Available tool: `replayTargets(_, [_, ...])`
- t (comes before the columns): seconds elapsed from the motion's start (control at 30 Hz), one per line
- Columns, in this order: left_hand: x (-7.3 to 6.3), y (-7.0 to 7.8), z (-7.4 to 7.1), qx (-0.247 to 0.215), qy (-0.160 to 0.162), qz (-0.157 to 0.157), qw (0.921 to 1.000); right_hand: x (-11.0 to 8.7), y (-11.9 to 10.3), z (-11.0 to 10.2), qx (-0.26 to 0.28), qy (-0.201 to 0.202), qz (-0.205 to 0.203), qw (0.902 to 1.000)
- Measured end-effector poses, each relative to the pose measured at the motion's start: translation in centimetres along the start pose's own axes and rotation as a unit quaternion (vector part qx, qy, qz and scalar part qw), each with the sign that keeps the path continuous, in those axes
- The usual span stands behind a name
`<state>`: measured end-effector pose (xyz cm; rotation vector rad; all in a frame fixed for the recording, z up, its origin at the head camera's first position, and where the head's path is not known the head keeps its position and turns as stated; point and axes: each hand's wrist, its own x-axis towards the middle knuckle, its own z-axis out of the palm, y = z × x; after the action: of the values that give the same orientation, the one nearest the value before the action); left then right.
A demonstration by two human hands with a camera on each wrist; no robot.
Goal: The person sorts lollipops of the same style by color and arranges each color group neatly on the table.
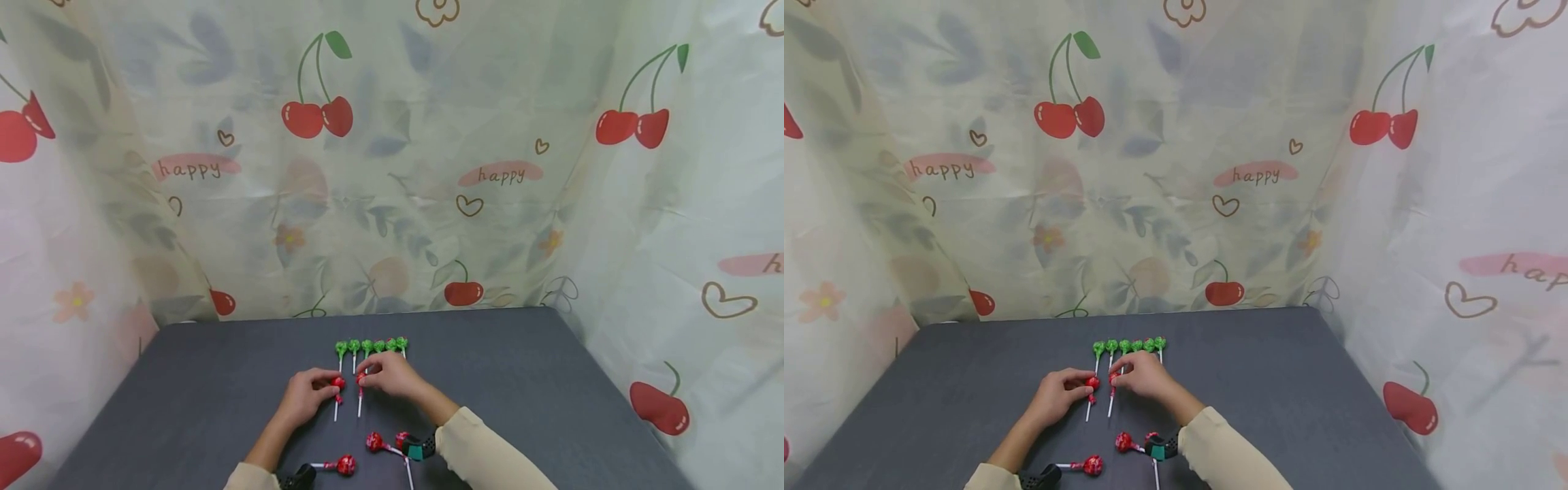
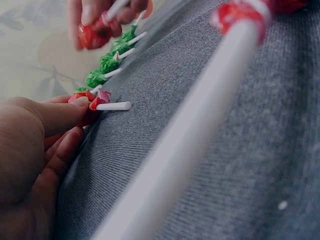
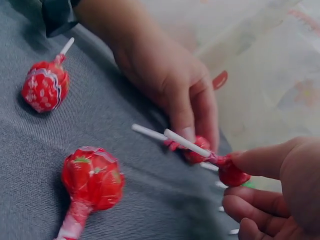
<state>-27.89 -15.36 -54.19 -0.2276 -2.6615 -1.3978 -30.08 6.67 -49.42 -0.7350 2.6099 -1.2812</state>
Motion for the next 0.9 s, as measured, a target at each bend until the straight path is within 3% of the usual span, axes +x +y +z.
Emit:
replayTargets(0.37, [0.0,0.1,0.0,-0.005,0.0,-0.001,1.0,0.7,1.3,2.2,-0.038,0.058,-0.017,0.9974])
replayTargets(0.9, [-0.1,0.0,-0.1,0.003,0.006,0.016,0.9998,0.8,0.9,3.3,-0.051,0.069,-0.027,0.9959])
